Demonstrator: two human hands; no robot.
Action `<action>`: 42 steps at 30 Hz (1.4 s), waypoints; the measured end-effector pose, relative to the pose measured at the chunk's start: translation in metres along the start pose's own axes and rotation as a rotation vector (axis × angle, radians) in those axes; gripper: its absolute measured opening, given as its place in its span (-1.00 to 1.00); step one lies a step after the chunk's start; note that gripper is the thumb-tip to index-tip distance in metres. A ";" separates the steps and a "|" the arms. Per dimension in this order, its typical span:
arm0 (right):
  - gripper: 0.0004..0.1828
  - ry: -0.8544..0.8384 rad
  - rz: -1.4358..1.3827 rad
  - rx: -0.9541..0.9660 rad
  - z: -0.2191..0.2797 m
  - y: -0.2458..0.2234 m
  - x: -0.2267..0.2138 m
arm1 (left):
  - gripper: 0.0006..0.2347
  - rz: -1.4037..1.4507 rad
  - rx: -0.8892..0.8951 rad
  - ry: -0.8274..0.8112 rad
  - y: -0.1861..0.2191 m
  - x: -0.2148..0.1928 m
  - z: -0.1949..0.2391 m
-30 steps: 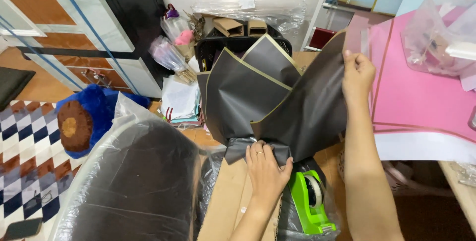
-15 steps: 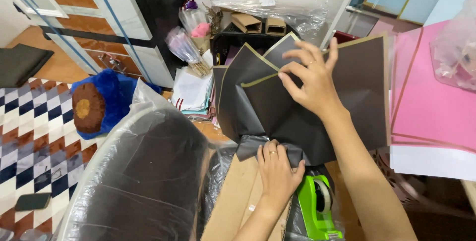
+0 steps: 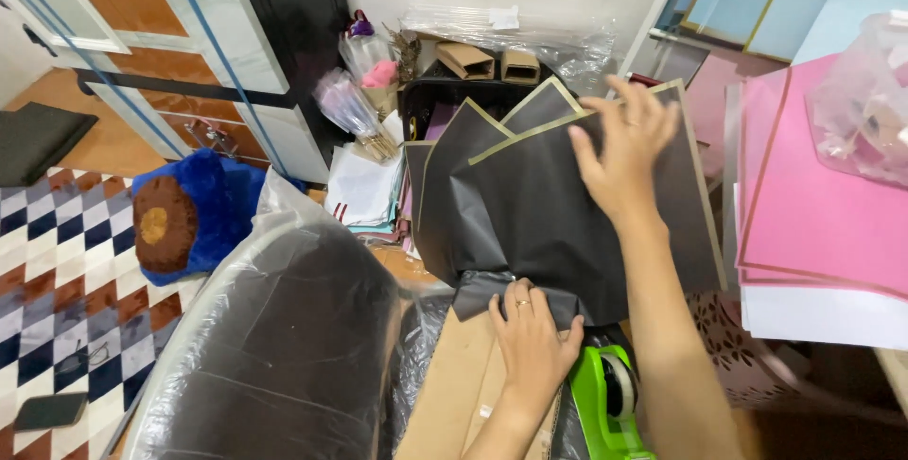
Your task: The person wraps a rectangular cardboard box with black paper that has gold edges. They fold the paper around the box and secure it with clear tape using a green tape dispenser. The person repeatedly adjusts and tapes the paper to ensure it is held in place.
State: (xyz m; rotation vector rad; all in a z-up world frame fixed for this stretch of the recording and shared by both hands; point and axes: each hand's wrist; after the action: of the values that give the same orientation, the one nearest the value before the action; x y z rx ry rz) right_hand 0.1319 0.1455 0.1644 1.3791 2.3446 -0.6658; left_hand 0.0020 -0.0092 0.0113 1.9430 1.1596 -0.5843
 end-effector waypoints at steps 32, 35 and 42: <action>-0.83 0.532 -1.276 1.505 0.214 -0.048 -0.038 | -0.48 0.060 0.041 0.156 -0.010 0.019 0.005; -0.68 0.518 -1.342 1.498 0.267 -0.038 -0.007 | -0.49 0.055 0.045 0.166 -0.011 0.020 0.004; -0.95 0.548 -1.282 1.447 0.281 -0.035 0.020 | -0.63 0.061 0.070 0.179 -0.011 0.014 0.001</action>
State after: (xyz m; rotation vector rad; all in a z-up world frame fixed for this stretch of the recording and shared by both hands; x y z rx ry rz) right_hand 0.1063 -0.0098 -0.0713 -0.1343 2.9776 -3.0096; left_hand -0.0008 -0.0004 -0.0032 2.1177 1.1984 -0.4312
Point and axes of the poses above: each hand's wrist, its own z-axis away from the middle knuckle, its own x-axis out of the palm, y = z × x, and after that the axes turned 6 degrees about y, right-handed
